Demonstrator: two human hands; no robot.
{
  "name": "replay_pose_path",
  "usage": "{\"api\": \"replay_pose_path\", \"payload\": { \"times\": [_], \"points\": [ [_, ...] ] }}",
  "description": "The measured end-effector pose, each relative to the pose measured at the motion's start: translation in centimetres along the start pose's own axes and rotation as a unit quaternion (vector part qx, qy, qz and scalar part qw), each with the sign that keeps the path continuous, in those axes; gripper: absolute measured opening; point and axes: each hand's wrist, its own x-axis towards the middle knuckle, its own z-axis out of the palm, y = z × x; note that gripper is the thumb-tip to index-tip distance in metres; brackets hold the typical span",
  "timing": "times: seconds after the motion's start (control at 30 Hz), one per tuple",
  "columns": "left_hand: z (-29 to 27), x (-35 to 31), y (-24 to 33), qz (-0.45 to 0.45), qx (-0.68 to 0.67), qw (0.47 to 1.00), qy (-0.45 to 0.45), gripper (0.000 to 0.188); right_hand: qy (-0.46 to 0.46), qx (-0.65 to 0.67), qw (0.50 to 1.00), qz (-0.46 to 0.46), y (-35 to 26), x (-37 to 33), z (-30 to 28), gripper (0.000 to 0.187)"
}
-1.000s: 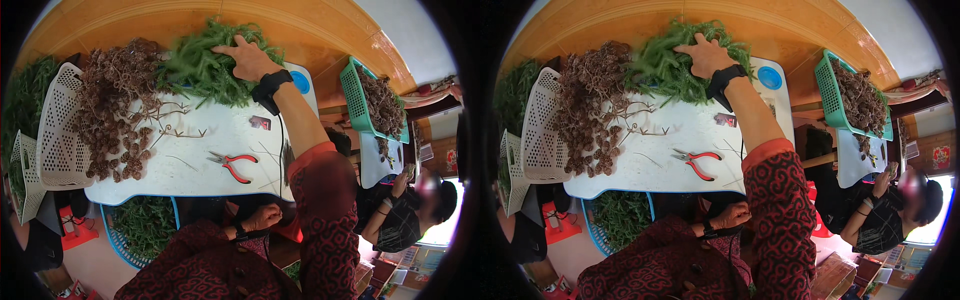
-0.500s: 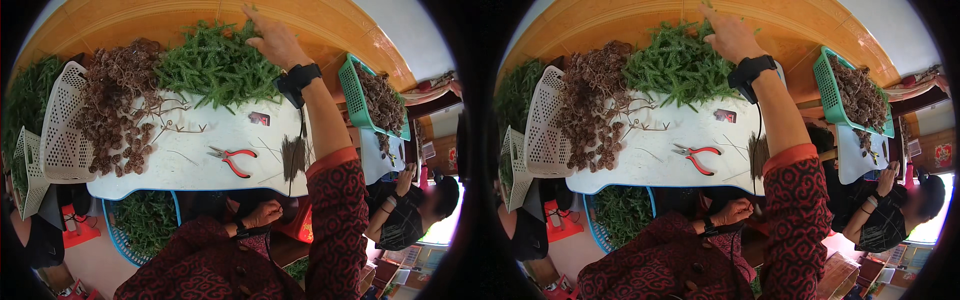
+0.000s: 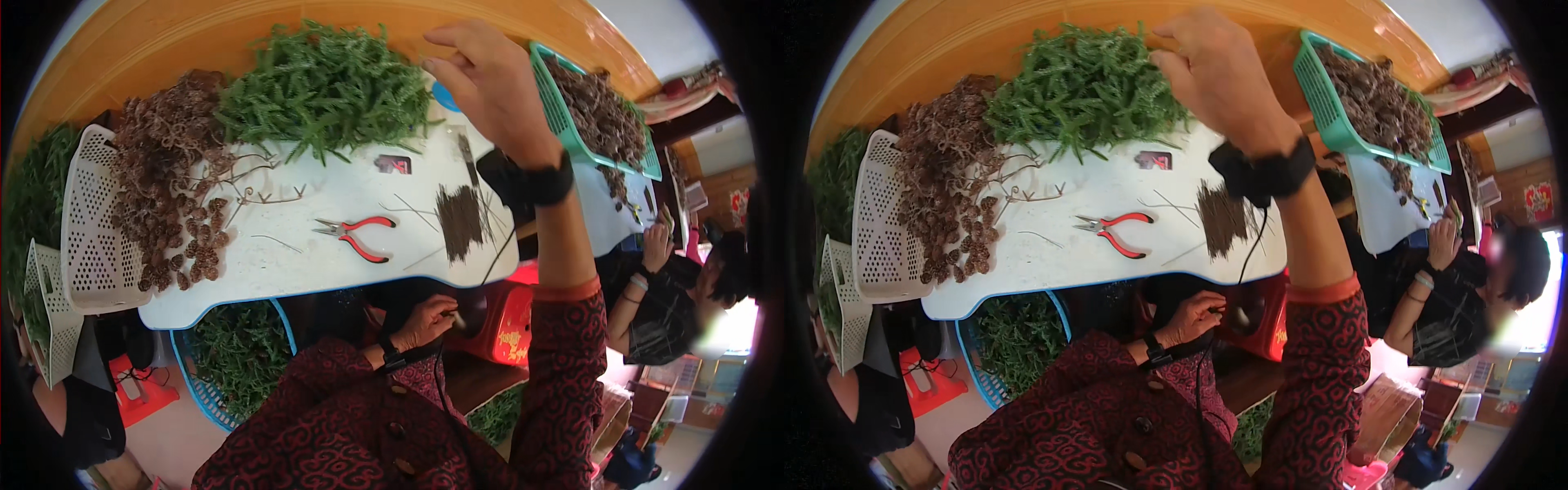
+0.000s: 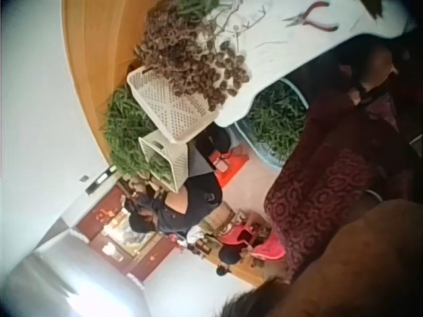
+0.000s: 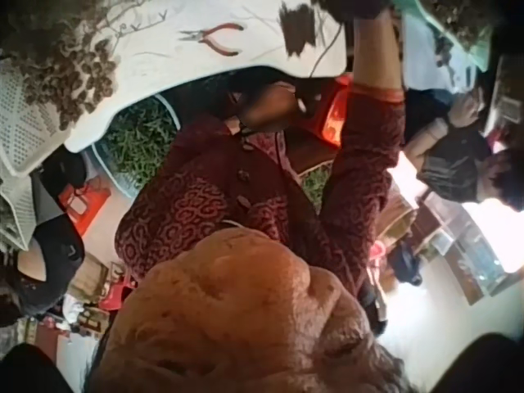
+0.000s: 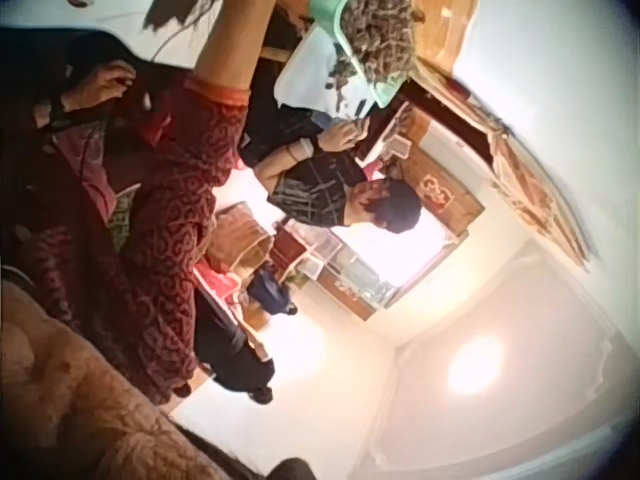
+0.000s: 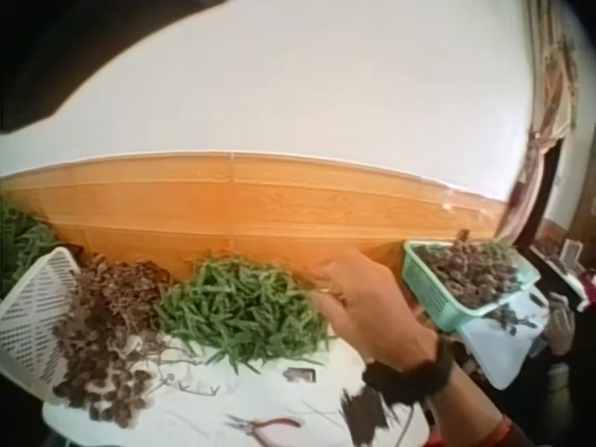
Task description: Cleaning and trimming dried and fresh plant materials using snips at a workstation.
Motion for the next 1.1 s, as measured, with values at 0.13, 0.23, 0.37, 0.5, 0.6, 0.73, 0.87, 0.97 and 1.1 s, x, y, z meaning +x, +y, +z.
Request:
{"api": "replay_pose_path", "payload": {
  "times": [0.13,0.23,0.37,0.5,0.6,0.73,0.87,0.97,1.1],
  "points": [
    [-0.3,0.1,-1.0,0.035,0.018,0.999,0.001,0.032,0.061,0.017,0.998,0.029,-4.4,-6.2,-4.0,0.021],
    [0.0,0.2,-0.6,0.025,0.023,0.999,0.008,0.029,0.100,0.023,0.991,0.083,-7.1,-11.7,-6.8,0.021],
    [-0.2,0.1,0.1,0.009,0.018,1.000,0.006,0.025,0.164,0.073,0.960,0.216,-10.7,-20.4,-9.4,0.018],
    [1.1,-0.1,0.2,-0.018,-0.027,0.999,0.001,0.021,0.282,0.073,0.897,0.332,-12.2,-32.0,-10.6,0.016],
    [0.9,-0.1,-0.1,0.038,0.088,0.995,-0.013,0.020,0.382,0.065,0.813,0.434,-12.4,-40.1,-10.6,0.017],
    [0.8,0.1,-1.0,0.019,0.098,0.995,0.000,0.017,0.523,0.050,0.637,0.564,-12.4,-51.6,-10.9,0.020],
    [1.2,0.3,-0.1,-0.003,0.098,0.995,-0.034,0.013,0.534,0.043,0.527,0.660,-12.3,-65.1,-7.8,0.017],
    [1.7,0.4,0.0,-0.018,0.108,0.993,-0.045,0.013,0.501,0.071,0.452,0.734,-13.0,-75.5,-1.9,0.020],
    [2.2,0.3,0.5,-0.023,0.115,0.991,-0.058,0.012,0.213,0.012,0.412,0.886,-16.9,-88.0,6.6,0.041]
  ]
}}
